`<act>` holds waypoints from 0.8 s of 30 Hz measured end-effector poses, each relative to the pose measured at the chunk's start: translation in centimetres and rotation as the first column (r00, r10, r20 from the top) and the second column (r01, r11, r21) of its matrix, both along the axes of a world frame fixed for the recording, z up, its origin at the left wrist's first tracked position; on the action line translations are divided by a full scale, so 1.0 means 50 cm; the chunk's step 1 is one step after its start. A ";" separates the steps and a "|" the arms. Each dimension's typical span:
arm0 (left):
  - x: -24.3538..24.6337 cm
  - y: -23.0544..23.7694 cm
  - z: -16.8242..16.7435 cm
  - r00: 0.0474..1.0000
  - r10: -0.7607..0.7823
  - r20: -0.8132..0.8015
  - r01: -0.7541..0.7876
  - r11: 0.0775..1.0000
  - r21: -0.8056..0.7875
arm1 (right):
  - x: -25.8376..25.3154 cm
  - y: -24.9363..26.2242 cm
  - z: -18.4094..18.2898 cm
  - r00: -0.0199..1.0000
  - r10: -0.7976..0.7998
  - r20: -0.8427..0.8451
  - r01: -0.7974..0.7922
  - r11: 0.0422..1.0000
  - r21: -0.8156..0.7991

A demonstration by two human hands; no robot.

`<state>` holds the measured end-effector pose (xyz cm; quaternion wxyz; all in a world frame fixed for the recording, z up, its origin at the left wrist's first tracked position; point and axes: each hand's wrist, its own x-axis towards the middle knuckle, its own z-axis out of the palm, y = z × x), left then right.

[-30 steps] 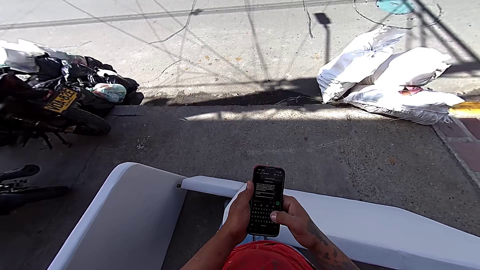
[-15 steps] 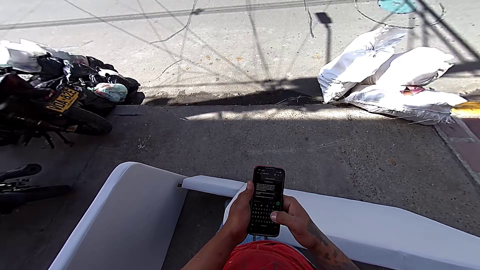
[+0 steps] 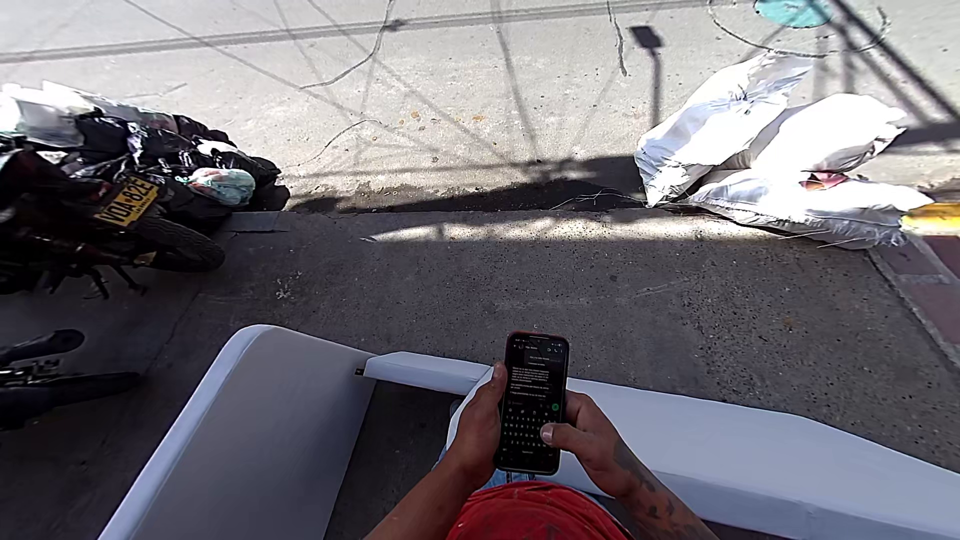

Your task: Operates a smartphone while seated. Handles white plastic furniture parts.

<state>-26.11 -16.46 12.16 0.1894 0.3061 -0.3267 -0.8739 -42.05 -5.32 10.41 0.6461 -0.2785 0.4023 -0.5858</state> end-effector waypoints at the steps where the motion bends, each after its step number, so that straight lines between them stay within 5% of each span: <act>1: 0.000 0.000 0.001 1.000 0.001 0.002 -0.001 1.000 0.005 | 0.000 0.000 0.000 1.000 0.001 0.001 -0.001 1.000 -0.003; 24: -0.004 -0.001 -0.001 1.000 0.012 0.013 -0.013 0.997 0.079 | -0.001 0.001 -0.001 1.000 0.012 0.006 -0.012 1.000 -0.009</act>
